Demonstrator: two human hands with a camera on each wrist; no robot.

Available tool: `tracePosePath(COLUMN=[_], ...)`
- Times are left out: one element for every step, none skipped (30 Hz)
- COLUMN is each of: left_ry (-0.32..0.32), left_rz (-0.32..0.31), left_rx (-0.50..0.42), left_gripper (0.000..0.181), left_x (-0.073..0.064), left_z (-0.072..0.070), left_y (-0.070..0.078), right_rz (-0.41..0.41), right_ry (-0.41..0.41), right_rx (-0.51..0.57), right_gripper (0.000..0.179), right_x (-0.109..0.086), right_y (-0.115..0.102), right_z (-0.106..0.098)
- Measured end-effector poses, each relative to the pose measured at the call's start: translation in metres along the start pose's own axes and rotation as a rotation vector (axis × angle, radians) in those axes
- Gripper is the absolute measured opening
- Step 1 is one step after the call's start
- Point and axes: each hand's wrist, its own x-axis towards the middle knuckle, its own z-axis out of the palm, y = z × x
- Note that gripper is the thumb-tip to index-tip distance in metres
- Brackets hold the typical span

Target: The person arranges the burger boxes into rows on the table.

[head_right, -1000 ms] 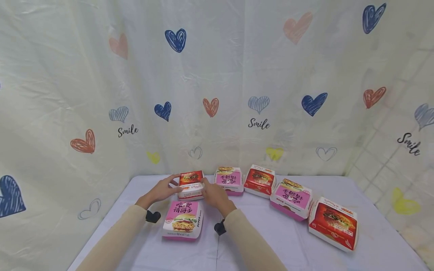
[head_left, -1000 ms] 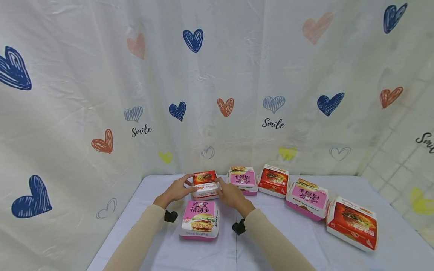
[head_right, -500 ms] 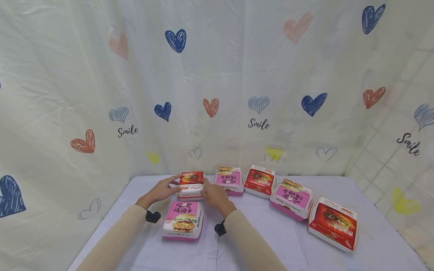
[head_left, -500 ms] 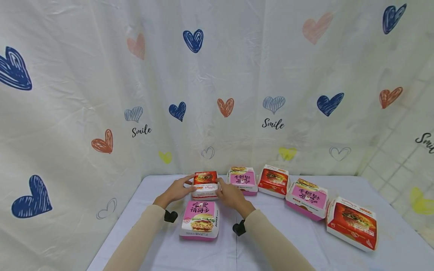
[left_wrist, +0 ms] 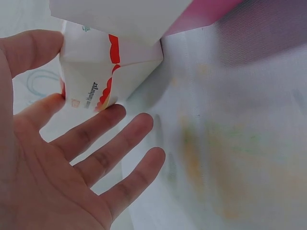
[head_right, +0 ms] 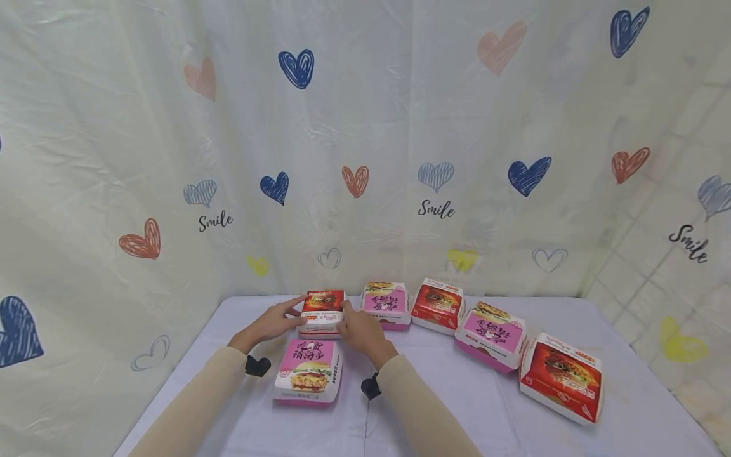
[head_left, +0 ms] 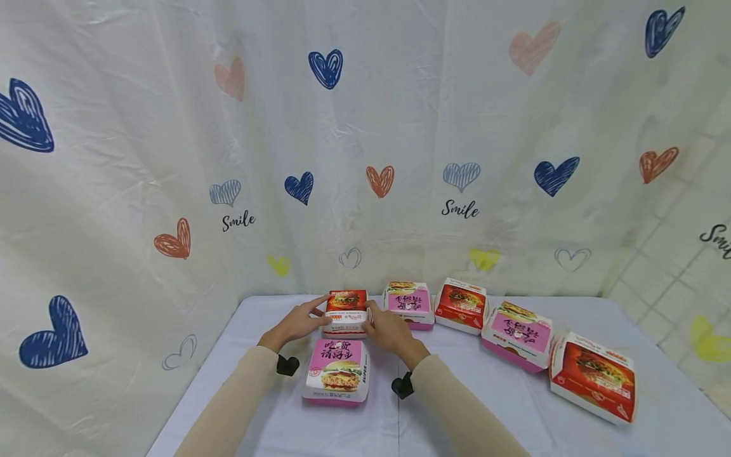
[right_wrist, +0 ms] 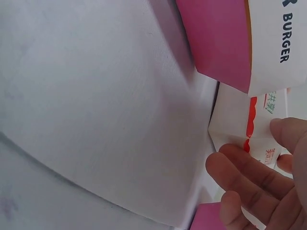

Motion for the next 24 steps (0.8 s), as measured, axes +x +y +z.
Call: tracePosePath(left_ry=[-0.003, -0.008, -0.012, -0.018, -0.023, -0.028, -0.031, -0.033, -0.034, -0.036, -0.035, -0.035, -0.035, -0.037, -0.039, -0.040, -0.040, -0.041, -0.043, -0.044, -0.044, -0.043, -0.042, -0.039], left_rz=[-0.001, -0.002, -0.004, -0.007, -0.009, -0.014, -0.015, -0.020, -0.024, -0.026, -0.027, -0.027, -0.025, -0.025, -0.021, -0.018, -0.012, -0.010, -0.007, -0.006, -0.005, -0.002, -0.001, 0.000], left_rx=[-0.009, -0.017, -0.022, -0.031, -0.038, -0.043, -0.048, -0.048, -0.046, -0.045, -0.043, -0.042, -0.042, -0.043, -0.043, -0.045, -0.047, -0.048, -0.049, -0.050, -0.050, -0.050, -0.051, -0.049], left_gripper=[0.071, 0.071, 0.071, 0.071, 0.071, 0.071, 0.071, 0.071, 0.071, 0.071, 0.071, 0.070, 0.070, 0.070, 0.070, 0.071, 0.071, 0.071, 0.071, 0.071, 0.071, 0.071, 0.070, 0.070], left_x=[0.0001, 0.0000, 0.0000, 0.0003, 0.0005, 0.0008, 0.0010, 0.0012, 0.0015, 0.0016, 0.0015, 0.0015, 0.0013, 0.0011, 0.0010, 0.0008, 0.0007, 0.0006, 0.0005, 0.0006, 0.0004, 0.0003, 0.0003, 0.0002], left_z=[-0.0001, -0.0002, -0.0003, -0.0002, -0.0001, 0.0002, 0.0001, 0.0004, 0.0008, 0.0009, 0.0012, 0.0015, 0.0017, 0.0020, 0.0021, 0.0022, 0.0022, 0.0021, 0.0019, 0.0017, 0.0013, 0.0010, 0.0010, 0.0008], left_y=[0.0003, 0.0007, 0.0010, 0.0010, 0.0010, 0.0007, 0.0002, -0.0004, -0.0012, -0.0016, -0.0022, -0.0025, -0.0025, -0.0025, -0.0024, -0.0021, -0.0018, -0.0013, -0.0009, -0.0008, -0.0008, -0.0010, -0.0013, -0.0018], right_rz=[0.001, 0.001, 0.001, 0.001, 0.001, 0.001, 0.003, 0.004, 0.003, 0.004, 0.004, 0.004, 0.007, 0.010, 0.014, 0.020, 0.024, 0.028, 0.031, 0.032, 0.034, 0.034, 0.033, 0.031], right_ry=[-0.001, -0.001, -0.001, -0.001, -0.001, -0.001, -0.002, -0.001, 0.000, 0.000, 0.000, 0.001, -0.001, -0.002, -0.004, -0.006, -0.007, -0.008, -0.009, -0.008, -0.010, -0.010, -0.009, -0.006], right_rx=[-0.001, -0.001, 0.001, 0.005, 0.006, 0.004, 0.007, 0.010, 0.009, 0.009, 0.008, 0.008, 0.010, 0.011, 0.010, 0.011, 0.010, 0.011, 0.012, 0.014, 0.014, 0.013, 0.011, 0.009], right_gripper=[0.058, 0.058, 0.058, 0.058, 0.058, 0.058, 0.058, 0.058, 0.058, 0.058, 0.058, 0.058, 0.059, 0.059, 0.059, 0.059, 0.059, 0.060, 0.060, 0.060, 0.060, 0.060, 0.061, 0.061], right_x=[0.0000, -0.0002, -0.0005, -0.0007, -0.0008, -0.0008, -0.0008, -0.0009, -0.0009, -0.0009, -0.0010, -0.0013, -0.0016, -0.0018, -0.0020, -0.0023, -0.0025, -0.0026, -0.0027, -0.0028, -0.0028, -0.0030, -0.0031, -0.0033], right_y=[-0.0001, -0.0003, -0.0007, -0.0009, -0.0008, -0.0007, -0.0006, -0.0005, -0.0004, -0.0003, -0.0003, -0.0005, -0.0008, -0.0011, -0.0014, -0.0016, -0.0018, -0.0018, -0.0018, -0.0017, -0.0016, -0.0013, -0.0010, -0.0008], right_z=[-0.0001, -0.0002, -0.0005, -0.0007, -0.0005, -0.0004, -0.0003, 0.0000, 0.0002, 0.0005, 0.0007, 0.0007, 0.0005, 0.0004, 0.0002, 0.0000, -0.0001, -0.0001, -0.0001, 0.0001, 0.0002, 0.0005, 0.0008, 0.0010])
